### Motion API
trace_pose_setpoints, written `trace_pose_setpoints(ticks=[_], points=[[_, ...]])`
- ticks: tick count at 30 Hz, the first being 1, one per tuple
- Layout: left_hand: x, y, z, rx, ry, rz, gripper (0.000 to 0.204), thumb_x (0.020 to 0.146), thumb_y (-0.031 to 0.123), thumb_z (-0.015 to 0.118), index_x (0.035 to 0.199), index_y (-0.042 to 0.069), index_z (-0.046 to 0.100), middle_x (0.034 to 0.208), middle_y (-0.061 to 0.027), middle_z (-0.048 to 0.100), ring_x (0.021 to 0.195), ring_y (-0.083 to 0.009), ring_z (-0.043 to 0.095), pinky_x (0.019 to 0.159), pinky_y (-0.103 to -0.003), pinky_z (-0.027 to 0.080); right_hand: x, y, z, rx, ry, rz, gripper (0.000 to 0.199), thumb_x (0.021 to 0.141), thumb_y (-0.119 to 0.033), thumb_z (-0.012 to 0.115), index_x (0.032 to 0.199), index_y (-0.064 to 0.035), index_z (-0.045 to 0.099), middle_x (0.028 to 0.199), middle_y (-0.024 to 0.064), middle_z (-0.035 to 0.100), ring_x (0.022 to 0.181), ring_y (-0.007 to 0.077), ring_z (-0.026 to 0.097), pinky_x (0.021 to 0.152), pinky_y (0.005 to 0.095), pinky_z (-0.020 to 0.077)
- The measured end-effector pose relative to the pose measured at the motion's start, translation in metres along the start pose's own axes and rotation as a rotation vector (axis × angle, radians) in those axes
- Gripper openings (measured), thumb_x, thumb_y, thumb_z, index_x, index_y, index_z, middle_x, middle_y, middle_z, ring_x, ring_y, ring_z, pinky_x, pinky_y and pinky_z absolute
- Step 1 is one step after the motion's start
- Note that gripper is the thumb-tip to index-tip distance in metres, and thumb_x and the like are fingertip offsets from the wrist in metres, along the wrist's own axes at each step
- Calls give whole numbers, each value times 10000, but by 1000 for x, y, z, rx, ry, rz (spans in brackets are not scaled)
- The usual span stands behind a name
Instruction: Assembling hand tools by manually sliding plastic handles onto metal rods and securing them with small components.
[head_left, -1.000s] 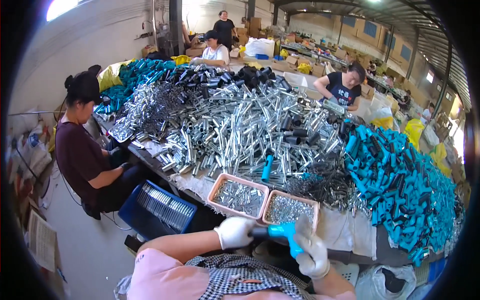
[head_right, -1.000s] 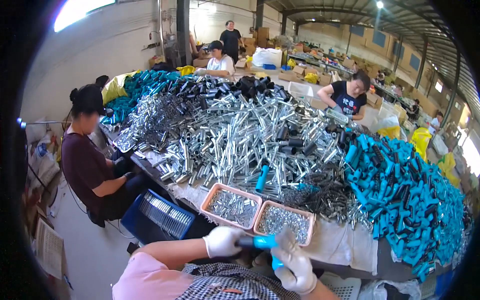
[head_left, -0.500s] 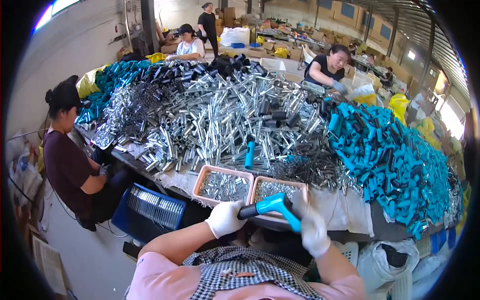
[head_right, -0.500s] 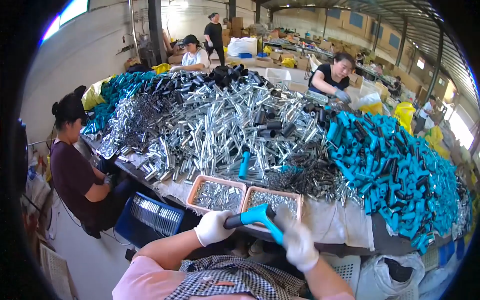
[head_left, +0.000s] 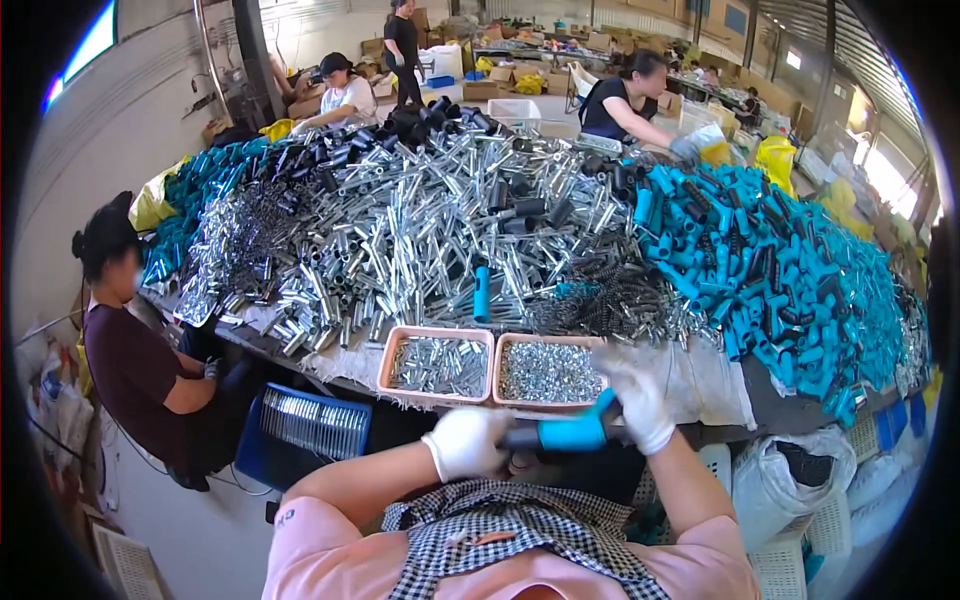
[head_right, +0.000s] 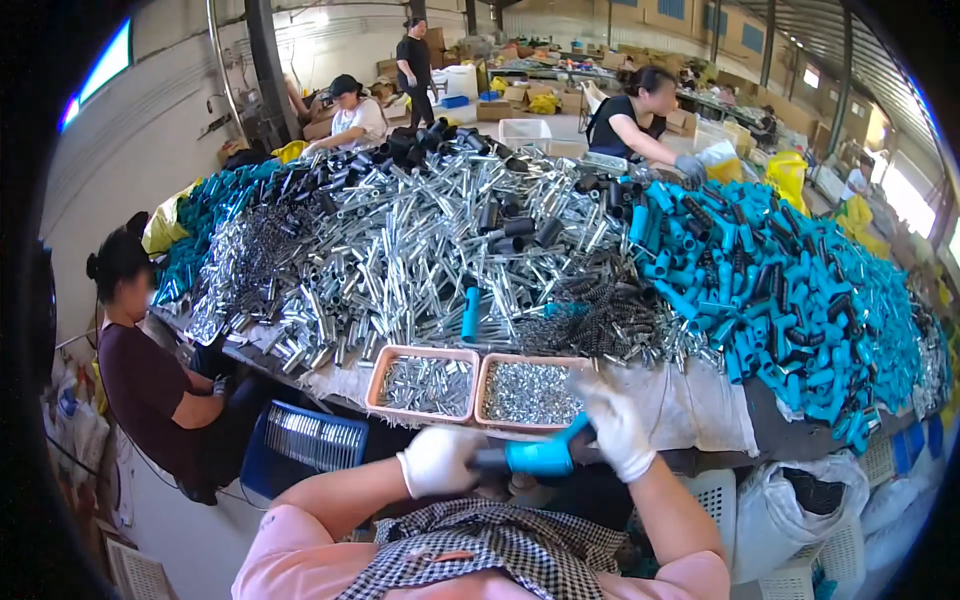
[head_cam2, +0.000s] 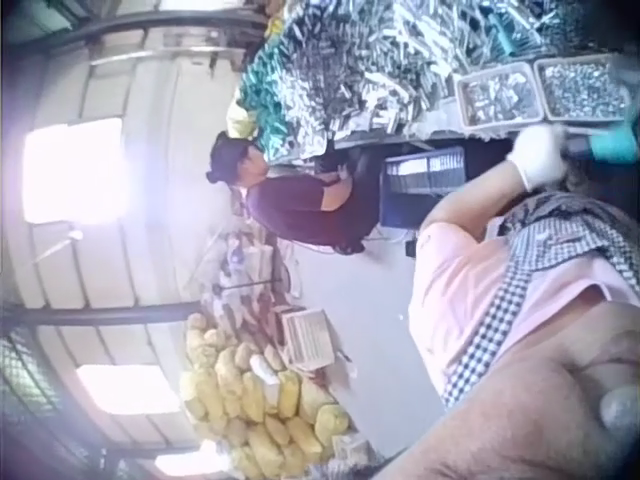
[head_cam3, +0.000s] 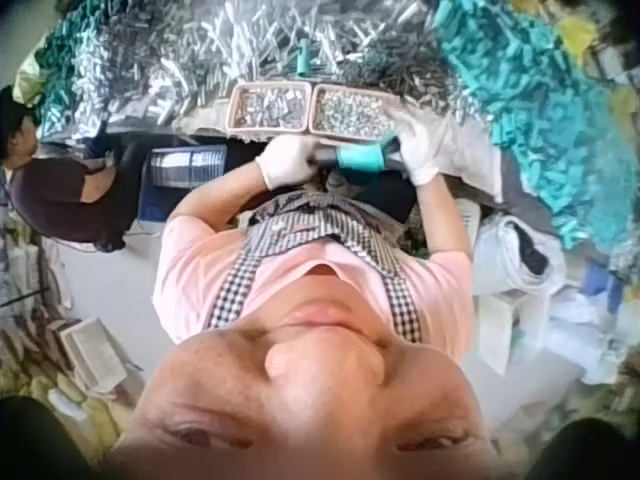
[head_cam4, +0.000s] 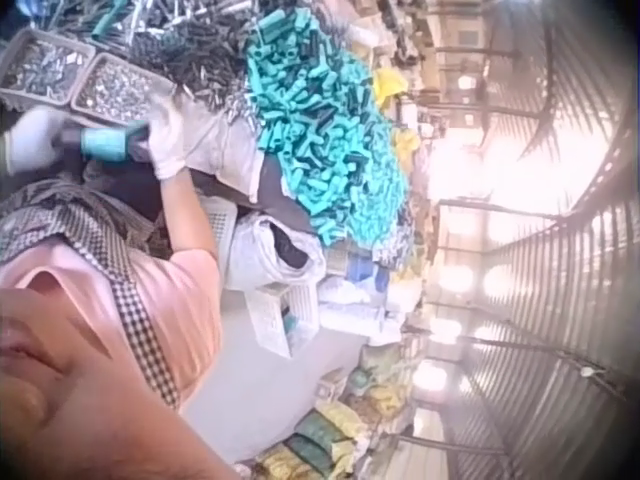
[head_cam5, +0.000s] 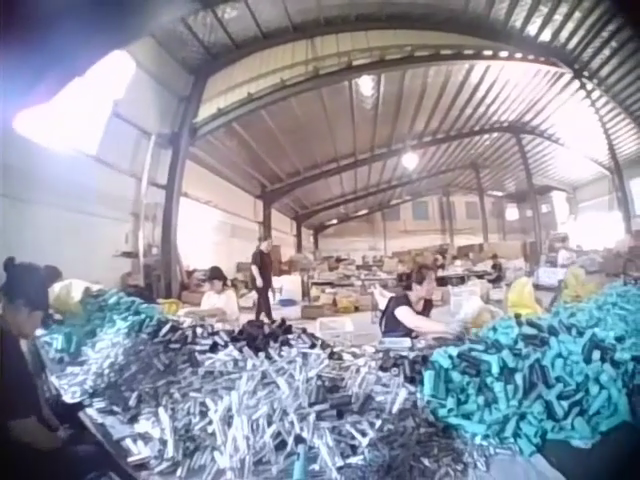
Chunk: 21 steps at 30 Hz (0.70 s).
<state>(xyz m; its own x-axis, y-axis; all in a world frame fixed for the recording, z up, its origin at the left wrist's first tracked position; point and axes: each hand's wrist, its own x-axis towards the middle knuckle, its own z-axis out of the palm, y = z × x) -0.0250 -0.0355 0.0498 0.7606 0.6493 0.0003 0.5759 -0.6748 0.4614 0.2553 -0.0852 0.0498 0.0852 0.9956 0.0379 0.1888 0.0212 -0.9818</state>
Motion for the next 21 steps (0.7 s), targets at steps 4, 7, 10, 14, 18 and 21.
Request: trace_pose_setpoints(ticks=[4, 7, 10, 14, 18, 21], points=[[6, -40, 25, -240, 62, -166, 282, 751, 225, 694, 971, 48, 694, 805, -199, 700, 729, -346, 705, 689, -417, 570, -17, -29, 30, -551, -114, -886, 507, 942, -425, 495, 1235, -37, 638, 1361, 200, 555, 1365, 454, 393, 1175, 547, 189], [-5, -19, 28, -378, -234, -137, 315, 725, 202, 713, 1004, 57, 689, 863, -152, 717, 827, -256, 713, 779, -381, 558, -22, -50, 30, -992, -53, -1047, 538, 851, -501, 611, 1189, -86, 657, 1342, 143, 569, 1329, 450, 422, 1152, 622, 192], [5, -31, 23, -310, -53, -28, 338, 766, 214, 687, 1047, 28, 664, 854, -193, 704, 814, -314, 707, 754, -409, 557, -18, -38, 26, -1107, -97, -944, 730, 754, -412, 747, 1339, -43, 515, 1333, 214, 546, 1283, 457, 451, 1146, 606, 229], [4, -30, 3, 52, 4, -134, 372, 775, 243, 690, 1089, 64, 604, 815, -194, 681, 751, -387, 679, 687, -481, 540, -13, -26, 22, -534, -379, -100, 996, 836, -273, 728, 1513, 77, 85, 1274, 270, 557, 1117, 350, 613, 958, 454, 485], [18, -18, -15, 292, 63, 14, 434, 702, 225, 721, 1091, 89, 584, 771, -151, 673, 685, -366, 671, 625, -480, 532, -14, -4, 28, 573, -567, 439, 632, 886, -63, 635, 1451, 25, 364, 997, 146, 681, 753, 201, 693, 722, 336, 578], [25, -46, -15, 360, 176, 116, 373, 690, 238, 715, 1004, 84, 582, 766, -129, 670, 681, -335, 675, 599, -452, 528, -36, -13, 65, 760, -361, 507, 285, 867, -54, 652, 1131, 34, 592, 863, 110, 653, 722, 217, 675, 708, 382, 590]])
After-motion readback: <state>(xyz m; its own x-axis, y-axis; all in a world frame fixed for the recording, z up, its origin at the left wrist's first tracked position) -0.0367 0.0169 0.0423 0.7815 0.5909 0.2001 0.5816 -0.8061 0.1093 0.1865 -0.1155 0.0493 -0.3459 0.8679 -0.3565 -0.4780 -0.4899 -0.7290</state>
